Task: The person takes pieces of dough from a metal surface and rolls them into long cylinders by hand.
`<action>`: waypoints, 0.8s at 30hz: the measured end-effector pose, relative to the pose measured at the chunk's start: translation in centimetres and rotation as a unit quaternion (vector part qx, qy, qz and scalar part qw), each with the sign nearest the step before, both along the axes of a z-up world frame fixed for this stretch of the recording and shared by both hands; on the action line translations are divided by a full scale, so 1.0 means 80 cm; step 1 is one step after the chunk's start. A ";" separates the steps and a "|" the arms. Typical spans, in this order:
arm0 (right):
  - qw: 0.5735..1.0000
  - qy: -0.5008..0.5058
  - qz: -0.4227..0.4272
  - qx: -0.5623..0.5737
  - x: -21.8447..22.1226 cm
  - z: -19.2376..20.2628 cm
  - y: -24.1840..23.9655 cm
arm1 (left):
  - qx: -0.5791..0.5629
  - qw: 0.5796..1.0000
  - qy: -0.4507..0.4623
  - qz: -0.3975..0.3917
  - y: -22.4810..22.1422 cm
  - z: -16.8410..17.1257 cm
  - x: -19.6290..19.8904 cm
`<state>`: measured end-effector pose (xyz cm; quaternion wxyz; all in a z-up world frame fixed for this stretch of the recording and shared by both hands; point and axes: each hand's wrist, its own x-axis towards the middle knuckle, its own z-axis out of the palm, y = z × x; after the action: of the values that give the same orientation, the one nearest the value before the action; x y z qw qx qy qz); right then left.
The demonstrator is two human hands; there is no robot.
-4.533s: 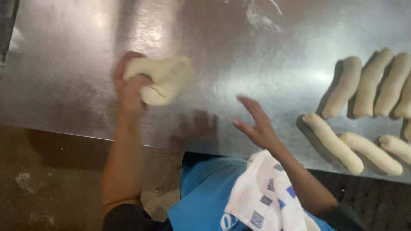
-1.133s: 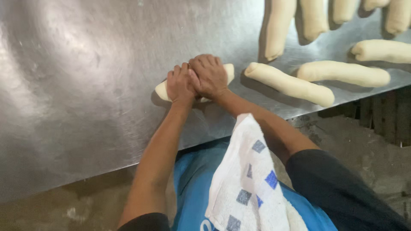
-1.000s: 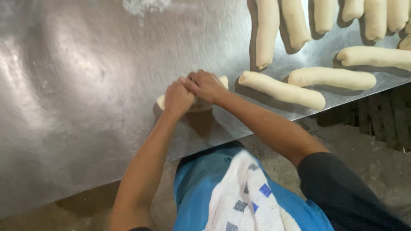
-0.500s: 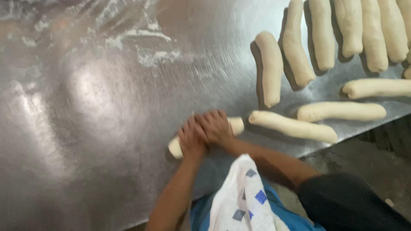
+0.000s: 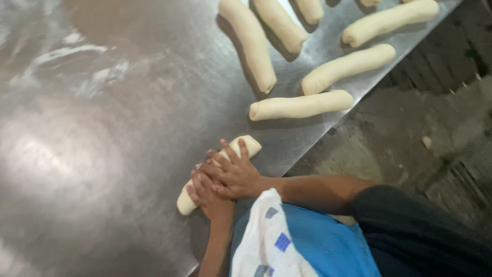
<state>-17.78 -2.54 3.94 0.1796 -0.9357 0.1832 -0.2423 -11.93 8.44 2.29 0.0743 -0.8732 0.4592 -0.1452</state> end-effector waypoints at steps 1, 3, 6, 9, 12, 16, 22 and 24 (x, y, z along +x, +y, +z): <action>1.000 0.009 -0.015 -0.001 0.012 -0.003 -0.008 | -0.001 1.000 0.009 -0.015 -0.007 -0.004 0.014; 0.997 0.016 0.012 0.069 0.043 -0.008 -0.026 | 0.002 0.999 0.041 0.001 -0.023 -0.006 0.056; 0.993 0.028 0.003 0.113 0.090 -0.014 -0.058 | 0.005 0.997 0.071 -0.017 -0.060 0.003 0.113; 0.993 0.030 -0.018 0.109 0.135 -0.034 -0.091 | -0.040 0.989 0.117 -0.076 -0.096 0.018 0.163; 0.997 0.022 -0.066 0.040 0.195 -0.056 -0.128 | -0.052 0.969 0.237 -0.039 -0.142 0.023 0.216; 0.992 0.078 -0.082 0.049 0.252 -0.066 -0.150 | -0.049 0.945 0.323 -0.016 -0.155 -0.003 0.266; 0.984 0.160 0.063 0.045 0.064 -0.020 -0.064 | -0.010 0.976 0.196 -0.096 -0.026 0.035 0.154; 0.992 0.056 0.108 -0.022 0.015 -0.008 -0.067 | 0.053 0.973 0.217 -0.053 0.002 0.069 0.136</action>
<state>-16.62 -7.91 3.29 0.1739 -0.9657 0.0857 -0.1728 -1.04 8.57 7.82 0.0110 -0.8530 0.5173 0.0686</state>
